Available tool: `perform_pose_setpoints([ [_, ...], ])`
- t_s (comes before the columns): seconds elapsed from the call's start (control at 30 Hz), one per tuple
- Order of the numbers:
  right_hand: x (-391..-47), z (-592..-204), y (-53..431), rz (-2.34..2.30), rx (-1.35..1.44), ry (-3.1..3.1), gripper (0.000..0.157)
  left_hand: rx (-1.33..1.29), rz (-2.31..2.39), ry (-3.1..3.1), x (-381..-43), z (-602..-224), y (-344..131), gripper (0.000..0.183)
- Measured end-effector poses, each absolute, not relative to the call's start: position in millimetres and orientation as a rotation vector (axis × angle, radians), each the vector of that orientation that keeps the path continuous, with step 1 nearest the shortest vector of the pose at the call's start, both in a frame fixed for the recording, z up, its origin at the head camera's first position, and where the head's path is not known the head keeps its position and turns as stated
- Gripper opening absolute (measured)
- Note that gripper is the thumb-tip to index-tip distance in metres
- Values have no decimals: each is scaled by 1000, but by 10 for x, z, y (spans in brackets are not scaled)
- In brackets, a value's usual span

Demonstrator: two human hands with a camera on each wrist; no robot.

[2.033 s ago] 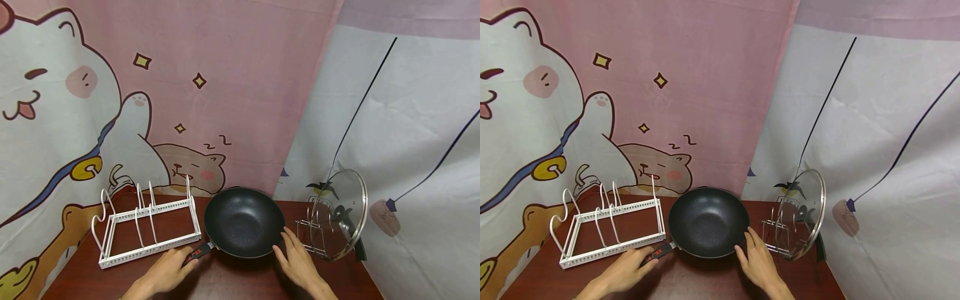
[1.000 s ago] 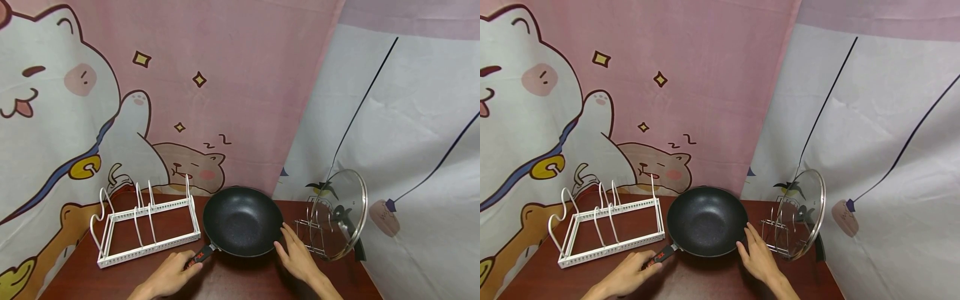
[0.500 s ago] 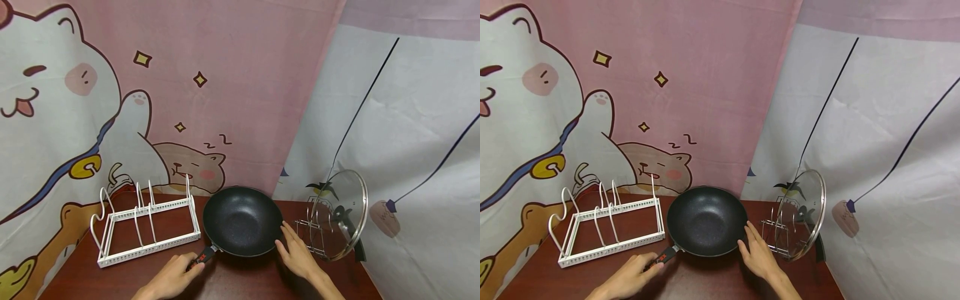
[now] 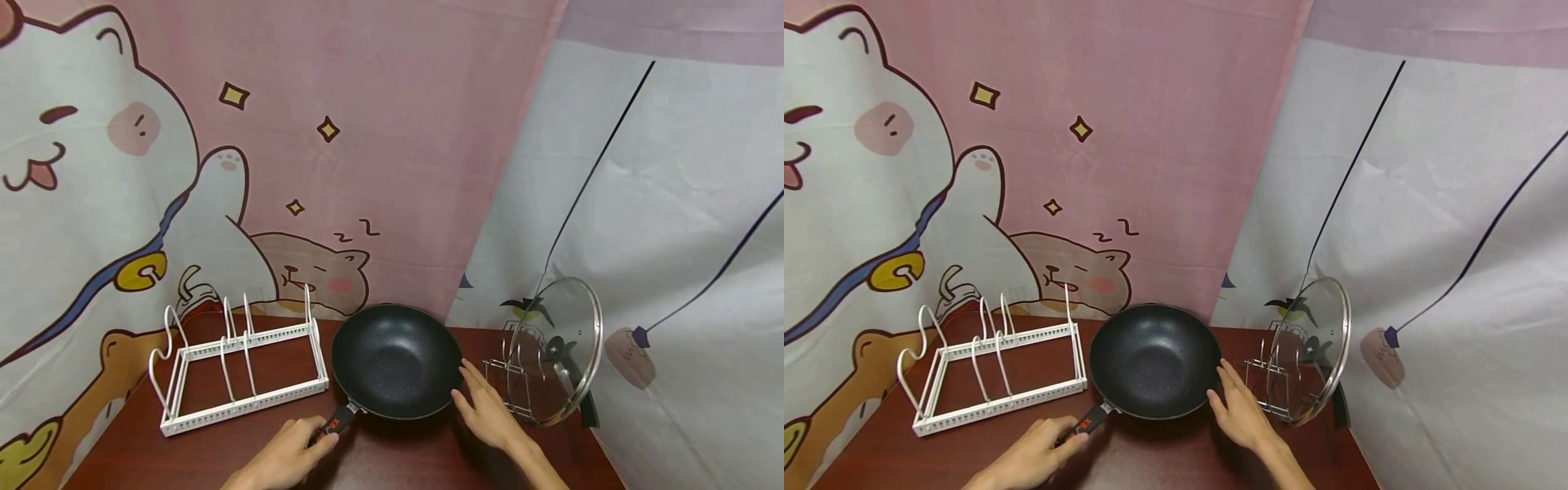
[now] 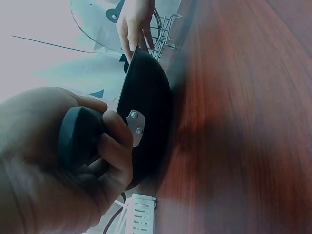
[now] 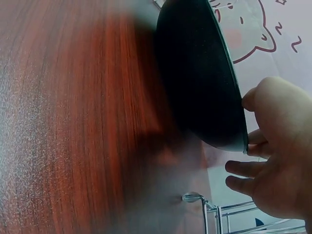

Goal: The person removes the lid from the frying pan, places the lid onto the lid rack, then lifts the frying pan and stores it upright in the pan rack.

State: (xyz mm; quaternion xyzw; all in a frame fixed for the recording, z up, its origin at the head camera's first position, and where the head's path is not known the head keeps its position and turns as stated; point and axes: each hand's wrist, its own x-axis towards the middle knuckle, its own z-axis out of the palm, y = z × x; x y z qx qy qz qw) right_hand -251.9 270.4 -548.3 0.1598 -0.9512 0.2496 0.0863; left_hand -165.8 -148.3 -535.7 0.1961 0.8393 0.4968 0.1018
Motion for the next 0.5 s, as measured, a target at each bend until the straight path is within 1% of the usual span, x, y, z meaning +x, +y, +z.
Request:
perform_pose_setpoints([
  [0.33,-2428,-5472,2622,727,413,-2777,61,567,1423,2587,-1650,-5375,-1459,25],
  [0.5,-2348,-5483,2546,639,390,-2764,64,575,1391,2639,-1653,-5385,-1444,26],
])
